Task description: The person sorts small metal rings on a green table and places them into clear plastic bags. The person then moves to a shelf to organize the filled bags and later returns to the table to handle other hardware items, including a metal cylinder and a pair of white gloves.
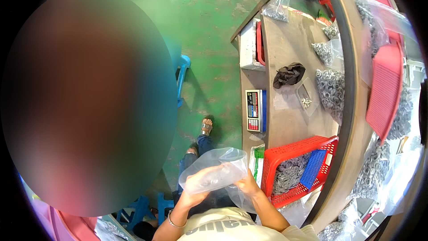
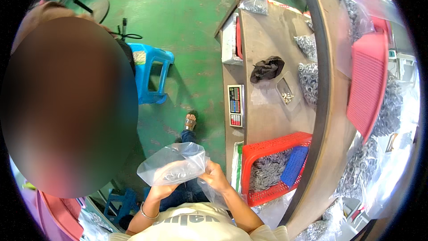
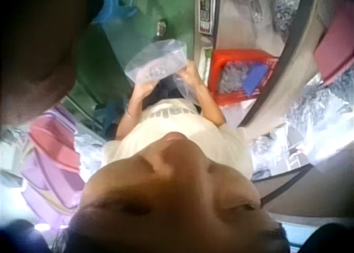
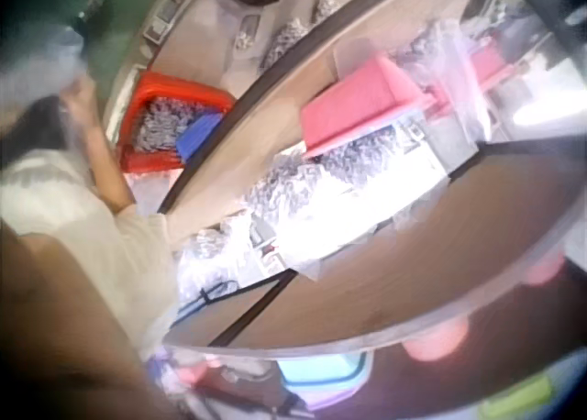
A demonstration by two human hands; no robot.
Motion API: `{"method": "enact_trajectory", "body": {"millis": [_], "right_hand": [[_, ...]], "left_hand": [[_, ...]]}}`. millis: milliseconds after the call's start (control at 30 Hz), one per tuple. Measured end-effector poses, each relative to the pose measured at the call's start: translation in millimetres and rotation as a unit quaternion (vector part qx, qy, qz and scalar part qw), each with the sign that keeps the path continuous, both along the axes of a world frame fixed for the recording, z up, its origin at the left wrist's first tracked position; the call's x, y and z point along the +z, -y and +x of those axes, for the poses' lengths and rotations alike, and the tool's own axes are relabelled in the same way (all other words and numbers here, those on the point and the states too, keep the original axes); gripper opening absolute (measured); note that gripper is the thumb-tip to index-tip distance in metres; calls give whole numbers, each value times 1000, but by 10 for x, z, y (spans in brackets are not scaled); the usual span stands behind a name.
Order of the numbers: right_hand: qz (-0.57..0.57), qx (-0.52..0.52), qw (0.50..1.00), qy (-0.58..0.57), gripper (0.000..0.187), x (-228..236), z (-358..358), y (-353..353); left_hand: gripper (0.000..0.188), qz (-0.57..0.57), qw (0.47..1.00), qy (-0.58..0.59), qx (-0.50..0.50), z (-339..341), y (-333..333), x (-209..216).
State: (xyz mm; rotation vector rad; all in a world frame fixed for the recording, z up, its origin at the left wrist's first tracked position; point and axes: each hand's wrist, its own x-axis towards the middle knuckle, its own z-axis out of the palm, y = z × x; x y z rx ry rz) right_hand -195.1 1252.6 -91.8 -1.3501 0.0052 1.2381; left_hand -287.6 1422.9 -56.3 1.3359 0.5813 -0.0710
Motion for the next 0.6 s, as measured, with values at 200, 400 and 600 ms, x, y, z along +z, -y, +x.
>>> {"method": "enact_trajectory", "body": {"millis": [200, 400, 600], "right_hand": [[-14, 4, 1000, 23, 40, -367, 333, -163], [22, -71, 997, -24, 43, -434, 622, -408], [10, -112, 993, -40, 38, -393, 900, -736]], "left_hand": [[40, -43, 999, -17, -26, 458, -256, -425], [38, -107, 992, -27, -57, 847, -533, -579], [38, -138, 988, -36, -60, 1206, -857, -587]]}}
